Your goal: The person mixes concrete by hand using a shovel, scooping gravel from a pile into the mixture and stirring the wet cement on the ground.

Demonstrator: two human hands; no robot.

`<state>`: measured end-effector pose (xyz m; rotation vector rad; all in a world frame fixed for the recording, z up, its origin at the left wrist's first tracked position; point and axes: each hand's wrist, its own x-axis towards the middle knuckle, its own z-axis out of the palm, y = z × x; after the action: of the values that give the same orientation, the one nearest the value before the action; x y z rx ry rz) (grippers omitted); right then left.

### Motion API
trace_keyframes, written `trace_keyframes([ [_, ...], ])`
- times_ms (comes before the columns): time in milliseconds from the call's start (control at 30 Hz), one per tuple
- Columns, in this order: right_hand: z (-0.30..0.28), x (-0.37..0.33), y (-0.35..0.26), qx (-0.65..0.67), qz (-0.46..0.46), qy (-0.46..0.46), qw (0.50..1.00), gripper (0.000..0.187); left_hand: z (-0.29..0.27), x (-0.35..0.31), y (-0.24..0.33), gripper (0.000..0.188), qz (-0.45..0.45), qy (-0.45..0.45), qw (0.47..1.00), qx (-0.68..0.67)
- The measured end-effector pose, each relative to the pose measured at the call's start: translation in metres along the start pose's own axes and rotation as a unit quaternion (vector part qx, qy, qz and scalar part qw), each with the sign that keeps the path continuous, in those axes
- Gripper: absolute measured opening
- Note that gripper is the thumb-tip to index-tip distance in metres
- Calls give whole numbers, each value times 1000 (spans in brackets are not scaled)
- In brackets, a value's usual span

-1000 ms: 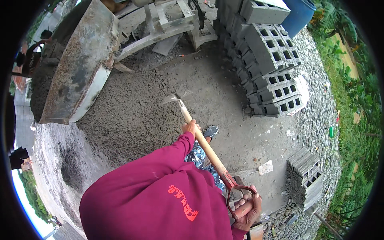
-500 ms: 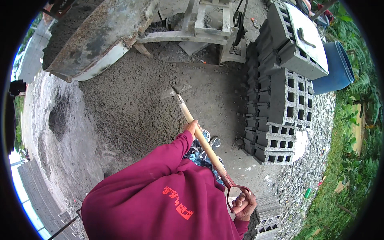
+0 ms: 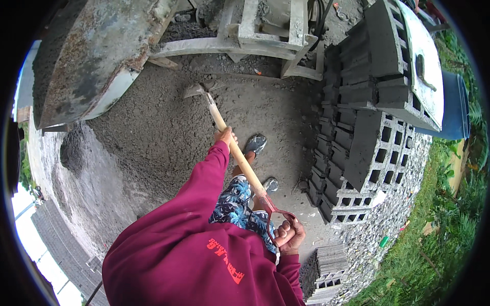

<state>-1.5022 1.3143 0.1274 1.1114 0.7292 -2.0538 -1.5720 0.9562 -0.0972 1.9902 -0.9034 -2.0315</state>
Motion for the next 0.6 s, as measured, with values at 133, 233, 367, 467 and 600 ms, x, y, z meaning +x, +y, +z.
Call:
trace_keyframes([
  [133,48,73,18,16,33,16,999,46,11,82,23,33,39,8,991,126],
  [233,63,91,23,30,46,66,996,43,30,105,14,47,55,111,929,348],
  [367,53,48,12,37,65,119,990,45,29,76,-25,56,1,47,920,389],
  [467,44,-5,-18,35,43,97,994,47,33,42,-81,54,-58,10,957,284],
  [600,36,-37,-46,30,18,106,994,48,45,-5,-90,56,14,4,915,403],
])
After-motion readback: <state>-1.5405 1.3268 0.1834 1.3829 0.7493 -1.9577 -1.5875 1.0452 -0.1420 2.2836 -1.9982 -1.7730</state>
